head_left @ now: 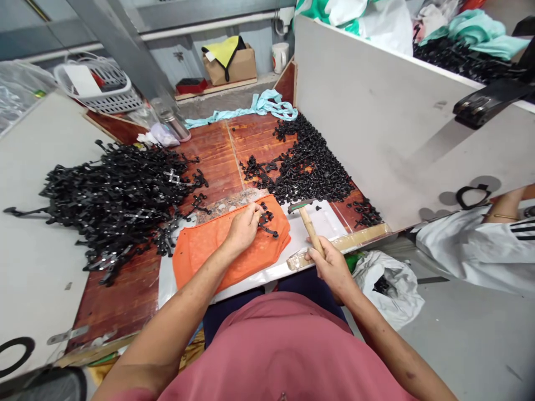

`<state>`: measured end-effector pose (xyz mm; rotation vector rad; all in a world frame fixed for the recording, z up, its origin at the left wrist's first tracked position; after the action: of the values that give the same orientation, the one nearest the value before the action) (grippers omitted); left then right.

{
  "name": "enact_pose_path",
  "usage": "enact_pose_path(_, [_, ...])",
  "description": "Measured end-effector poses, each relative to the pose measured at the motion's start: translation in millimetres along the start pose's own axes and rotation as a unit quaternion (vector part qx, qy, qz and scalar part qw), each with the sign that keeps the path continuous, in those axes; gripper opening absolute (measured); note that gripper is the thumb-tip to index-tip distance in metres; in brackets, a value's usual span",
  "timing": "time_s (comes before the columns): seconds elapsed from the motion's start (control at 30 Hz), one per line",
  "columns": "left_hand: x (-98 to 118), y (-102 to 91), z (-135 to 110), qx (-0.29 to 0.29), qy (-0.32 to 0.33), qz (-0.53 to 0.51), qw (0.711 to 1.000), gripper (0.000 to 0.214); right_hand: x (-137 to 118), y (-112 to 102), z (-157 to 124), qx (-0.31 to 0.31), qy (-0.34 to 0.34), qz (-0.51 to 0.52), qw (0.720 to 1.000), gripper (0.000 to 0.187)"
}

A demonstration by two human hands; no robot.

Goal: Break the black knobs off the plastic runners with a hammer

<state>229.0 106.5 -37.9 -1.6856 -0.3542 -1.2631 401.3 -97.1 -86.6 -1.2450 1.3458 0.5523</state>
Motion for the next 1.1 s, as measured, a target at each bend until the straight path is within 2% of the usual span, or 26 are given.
enact_pose_path(0.17, [5,4.1,3,-0.036,-0.005,0.073,0.997,0.018,-1,-1,2,-0.015,-0.004,-0.041,0.999,0.036])
enact_pose_path(0.4, [-2,-15.9,-7,-0.029,-0.034,0.102,0.994,0.021,0,-1,1,-0.018,0.001,-0.016,1.000,0.036])
enact_pose_path(0.63, [-6,-22.3,-16,-0.023,-0.064,-0.089,0.994,0.017,0,0,1,-0.018,0.006,-0.002,1.000,0.037])
enact_pose_path(0.77, [-10,-22.8,-30,-0.015,-0.146,-0.224,0.963,0.017,-1,0,1,-0.017,0.008,0.006,1.000,0.036])
enact_pose_path(0.87, [-16,-19.6,-35,-0.007,-0.195,-0.263,0.945,0.019,-2,0,0,-0.017,0.015,0.011,1.000,0.035])
enact_pose_path(1.0, [-22,-12.3,-29,0.009,-0.145,-0.194,0.970,0.013,-1,0,1,-0.019,0.011,0.007,1.000,0.035])
enact_pose_path(1.1, [-22,-5.2,-25,0.000,-0.104,-0.124,0.987,0.010,1,1,1,-0.017,0.010,0.013,1.000,0.035])
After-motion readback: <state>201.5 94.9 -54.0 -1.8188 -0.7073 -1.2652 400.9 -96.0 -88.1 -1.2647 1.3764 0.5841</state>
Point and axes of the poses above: each hand's wrist, its own z-axis towards the middle knuckle, its own y-axis out of the palm, x = y × z, the point moved 3 cm from there along z, towards the middle knuckle, and after that the axes turned 10 degrees about -z, right-handed, at the moved point
